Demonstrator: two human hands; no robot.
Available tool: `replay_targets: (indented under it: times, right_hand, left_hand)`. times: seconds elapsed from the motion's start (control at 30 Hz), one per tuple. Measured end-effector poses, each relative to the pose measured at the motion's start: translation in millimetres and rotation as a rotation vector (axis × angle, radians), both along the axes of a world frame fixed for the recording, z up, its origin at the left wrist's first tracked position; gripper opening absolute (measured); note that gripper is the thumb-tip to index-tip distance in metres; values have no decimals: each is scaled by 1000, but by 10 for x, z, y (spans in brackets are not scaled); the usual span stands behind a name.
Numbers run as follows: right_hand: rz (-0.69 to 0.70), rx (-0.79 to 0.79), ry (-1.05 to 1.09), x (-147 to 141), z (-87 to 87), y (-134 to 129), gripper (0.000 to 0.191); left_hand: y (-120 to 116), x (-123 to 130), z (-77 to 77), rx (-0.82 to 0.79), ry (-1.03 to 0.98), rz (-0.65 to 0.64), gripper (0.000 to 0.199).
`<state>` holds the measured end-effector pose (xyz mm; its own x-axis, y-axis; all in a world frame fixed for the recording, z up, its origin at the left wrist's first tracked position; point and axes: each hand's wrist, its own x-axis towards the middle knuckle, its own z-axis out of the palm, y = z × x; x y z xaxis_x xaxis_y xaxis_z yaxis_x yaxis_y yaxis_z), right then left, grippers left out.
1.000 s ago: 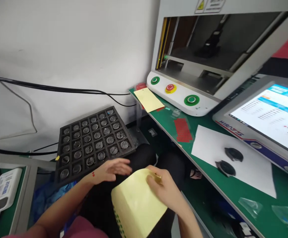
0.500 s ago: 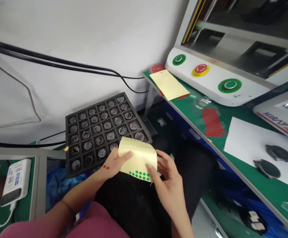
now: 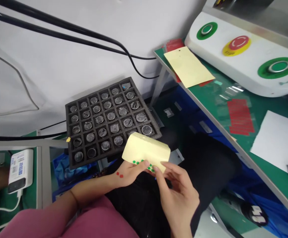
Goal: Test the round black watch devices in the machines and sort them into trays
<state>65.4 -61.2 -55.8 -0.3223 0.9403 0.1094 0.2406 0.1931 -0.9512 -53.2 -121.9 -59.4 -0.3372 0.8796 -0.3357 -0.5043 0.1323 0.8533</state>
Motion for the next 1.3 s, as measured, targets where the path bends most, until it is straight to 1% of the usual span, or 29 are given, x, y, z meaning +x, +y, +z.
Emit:
replay_targets:
  times: [0.07,0.13,0.2,0.27,0.33,0.43,0.6,0.7,0.83,0.93,1.03,1.13,1.2,1.23,1.27,1.3]
  right_hand:
    - [37,145,-51,24,1,4,13]
    - [108,255,-86,35,20,35,8]
    - [157,357,-133,25,52,71,9]
    - [168,466,-189,4,86,93,11]
    - [177,544,-230,-15,108,102,13]
    - [201,604,-275,-23,113,107,14]
    - [257,671,-341,11,77,113,11]
    - [266,713,-374,26,55,114,9]
    - [296,688,-340,-9,41,131,8]
    - [299,647,-331,-75,27,148,11]
    - [298,669,-347,-148,3,151,14]
    - [343,686,-329,-212,-8,151,13]
    - [375,676,-314,-251,-4,190,13]
    - [387,658,-308,-272,-6,233,12]
    - [386,626,-301,-297,-16,298,11]
    - [371,578,-296,-326,-36,382,9]
  left_hand:
    - [9,-13,1,5,-51,-3,63]
    - [7,-38,-1,-5,-82,-16,64]
    - [2,-62,5,-23,-62,-29,64]
    - [0,-80,26,-37,-32,-48,63]
    - [-1,-92,55,-42,5,-51,63]
    - [-12,-104,86,-52,100,-66,58]
    - [-74,-129,68,-81,454,-37,36]
    - [-102,-153,58,-42,589,-75,30]
    - [-95,-205,68,3,644,-126,30]
    - [-82,-257,54,17,647,-102,31]
    - [-73,-304,18,15,670,-106,32]
    - [-66,-358,-7,25,685,-103,33]
    - [-62,-425,-7,19,679,-75,31]
    - [-61,-475,-4,-7,674,-34,29]
    - [-59,-537,-2,-48,671,39,27]
    - [-56,-609,-1,-98,663,148,27]
